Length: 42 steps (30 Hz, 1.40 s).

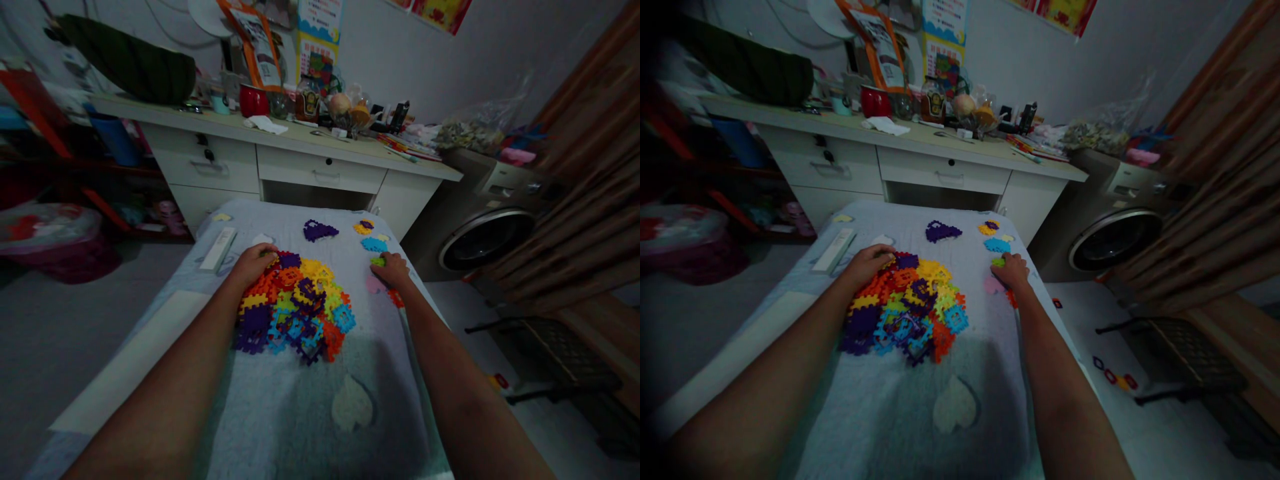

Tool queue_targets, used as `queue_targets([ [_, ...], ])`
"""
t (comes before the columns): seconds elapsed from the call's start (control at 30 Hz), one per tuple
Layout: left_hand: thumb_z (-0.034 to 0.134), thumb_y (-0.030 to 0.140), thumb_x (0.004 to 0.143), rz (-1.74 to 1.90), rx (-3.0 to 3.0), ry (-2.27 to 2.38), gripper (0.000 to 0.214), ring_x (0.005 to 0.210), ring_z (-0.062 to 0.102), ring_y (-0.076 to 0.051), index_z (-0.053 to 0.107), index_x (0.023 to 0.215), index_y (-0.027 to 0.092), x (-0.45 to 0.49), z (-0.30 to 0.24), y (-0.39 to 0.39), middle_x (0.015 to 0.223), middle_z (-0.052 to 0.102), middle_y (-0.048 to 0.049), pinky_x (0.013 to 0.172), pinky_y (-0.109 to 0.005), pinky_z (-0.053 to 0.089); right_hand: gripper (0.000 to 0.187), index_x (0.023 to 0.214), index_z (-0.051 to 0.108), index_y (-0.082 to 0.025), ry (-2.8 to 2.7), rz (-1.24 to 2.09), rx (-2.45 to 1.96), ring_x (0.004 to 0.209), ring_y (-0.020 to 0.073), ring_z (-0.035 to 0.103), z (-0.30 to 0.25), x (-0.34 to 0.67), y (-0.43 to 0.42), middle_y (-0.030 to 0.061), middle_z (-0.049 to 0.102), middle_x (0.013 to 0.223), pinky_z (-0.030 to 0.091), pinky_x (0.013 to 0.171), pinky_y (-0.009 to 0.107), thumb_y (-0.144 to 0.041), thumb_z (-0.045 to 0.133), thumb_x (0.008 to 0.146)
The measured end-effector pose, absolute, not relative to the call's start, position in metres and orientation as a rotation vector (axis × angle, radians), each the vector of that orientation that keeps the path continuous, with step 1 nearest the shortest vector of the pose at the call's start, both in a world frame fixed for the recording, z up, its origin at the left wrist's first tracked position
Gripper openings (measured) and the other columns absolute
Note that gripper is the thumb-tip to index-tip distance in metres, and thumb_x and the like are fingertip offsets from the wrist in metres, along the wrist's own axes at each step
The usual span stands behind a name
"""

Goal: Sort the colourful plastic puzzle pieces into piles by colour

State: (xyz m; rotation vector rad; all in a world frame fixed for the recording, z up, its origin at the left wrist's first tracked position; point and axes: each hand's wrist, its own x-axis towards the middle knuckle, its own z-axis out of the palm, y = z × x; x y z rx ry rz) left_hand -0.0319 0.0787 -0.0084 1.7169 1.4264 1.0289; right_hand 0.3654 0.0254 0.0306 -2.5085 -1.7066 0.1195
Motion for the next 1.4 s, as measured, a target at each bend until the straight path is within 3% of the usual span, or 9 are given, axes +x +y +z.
queue_targets([
  [0.17, 0.059, 0.043, 0.07, 0.991, 1.688, 1.425, 0.035, 0.088, 0.064, -0.022, 0.069, 0.094, 0.019, -0.029, -0.001, 0.075, 0.091, 0.071, -0.0031, 0.082, -0.031, 0.048, 0.06, 0.134, 0.054, -0.018, -1.789, 0.103, -2.448, 0.12, 0.038, 0.051, 0.031, 0.365, 0.019, 0.0189, 0.053, 0.132, 0.045, 0.094, 0.051, -0.048, 0.057, 0.082],
  [0.37, 0.06, 0.042, 0.067, 0.901, 1.641, 1.475, 0.036, 0.07, 0.061, -0.02, 0.069, 0.093, 0.019, -0.025, 0.007, 0.071, 0.074, 0.068, -0.0008, 0.066, -0.03, 0.047, 0.068, 0.139, 0.049, -0.018, -1.822, -0.012, -2.288, 0.128, 0.0368, 0.045, 0.047, 0.344, 0.012, 0.0168, 0.05, 0.14, 0.035, 0.105, 0.053, -0.049, 0.065, 0.08],
  [0.47, 0.06, 0.045, 0.066, 0.854, 1.64, 1.465, 0.039, 0.067, 0.061, -0.02, 0.069, 0.094, 0.019, -0.026, 0.006, 0.072, 0.073, 0.067, -0.0003, 0.064, -0.03, 0.047, 0.048, 0.127, 0.059, -0.019, -2.087, 0.18, -1.892, 0.12, 0.0277, 0.053, 0.055, 0.314, -0.001, 0.0127, 0.058, 0.13, 0.039, 0.103, 0.042, -0.041, 0.064, 0.084],
  [0.57, 0.061, 0.051, 0.067, 0.839, 1.688, 1.472, 0.047, 0.082, 0.064, -0.023, 0.067, 0.102, 0.02, -0.03, 0.007, 0.071, 0.089, 0.07, -0.0032, 0.073, -0.031, 0.049, 0.028, 0.11, 0.067, -0.019, -2.309, 0.454, -1.521, 0.105, 0.0213, 0.059, 0.056, 0.282, -0.016, 0.0093, 0.065, 0.113, 0.043, 0.097, 0.036, -0.035, 0.063, 0.086],
  [0.7, 0.057, 0.058, 0.073, 0.861, 1.834, 1.591, 0.062, 0.12, 0.055, -0.029, 0.06, 0.12, 0.017, -0.037, 0.013, 0.06, 0.128, 0.059, -0.0123, 0.1, -0.037, 0.043, 0.024, 0.106, 0.069, -0.017, -2.366, 0.498, -1.387, 0.105, 0.0224, 0.057, 0.047, 0.259, -0.028, 0.0102, 0.064, 0.106, 0.04, 0.099, 0.04, -0.028, 0.064, 0.085],
  [0.77, 0.054, 0.058, 0.076, 0.845, 1.921, 1.644, 0.061, 0.128, 0.048, -0.031, 0.06, 0.121, 0.016, -0.039, 0.016, 0.046, 0.133, 0.054, -0.0148, 0.108, -0.04, 0.036, 0.022, 0.104, 0.069, -0.017, -2.337, 0.534, -1.376, 0.103, 0.0222, 0.056, 0.042, 0.257, -0.029, 0.0097, 0.063, 0.104, 0.04, 0.098, 0.04, -0.026, 0.064, 0.085],
  [0.9, 0.053, 0.061, 0.077, 0.762, 1.979, 1.78, 0.06, 0.127, 0.048, -0.034, 0.06, 0.122, 0.021, -0.037, 0.018, 0.009, 0.128, 0.056, -0.0122, 0.109, -0.044, 0.034, 0.019, 0.098, 0.068, -0.017, -2.147, 0.721, -1.348, 0.091, 0.0185, 0.056, 0.039, 0.26, -0.029, 0.0073, 0.061, 0.101, 0.045, 0.086, 0.034, -0.025, 0.064, 0.081],
  [1.1, 0.052, 0.058, 0.082, 0.736, 2.041, 1.752, 0.058, 0.122, 0.051, -0.032, 0.058, 0.124, 0.02, -0.028, 0.013, -0.03, 0.125, 0.057, -0.0132, 0.106, -0.044, 0.038, 0.02, 0.089, 0.064, -0.019, -1.746, 1.094, -1.328, 0.067, 0.0128, 0.05, 0.034, 0.261, -0.027, -0.0025, 0.058, 0.074, 0.041, 0.063, 0.025, -0.032, 0.064, 0.074],
  [1.4, 0.053, 0.051, 0.083, 0.967, 2.007, 1.585, 0.051, 0.117, 0.055, -0.029, 0.058, 0.12, 0.015, -0.031, 0.004, -0.033, 0.124, 0.059, -0.0128, 0.104, -0.043, 0.041, 0.025, 0.088, 0.063, -0.021, -1.438, 1.094, -1.247, 0.06, 0.0114, 0.045, 0.018, 0.261, -0.025, -0.0038, 0.053, 0.066, 0.034, 0.054, 0.023, -0.04, 0.066, 0.073],
])
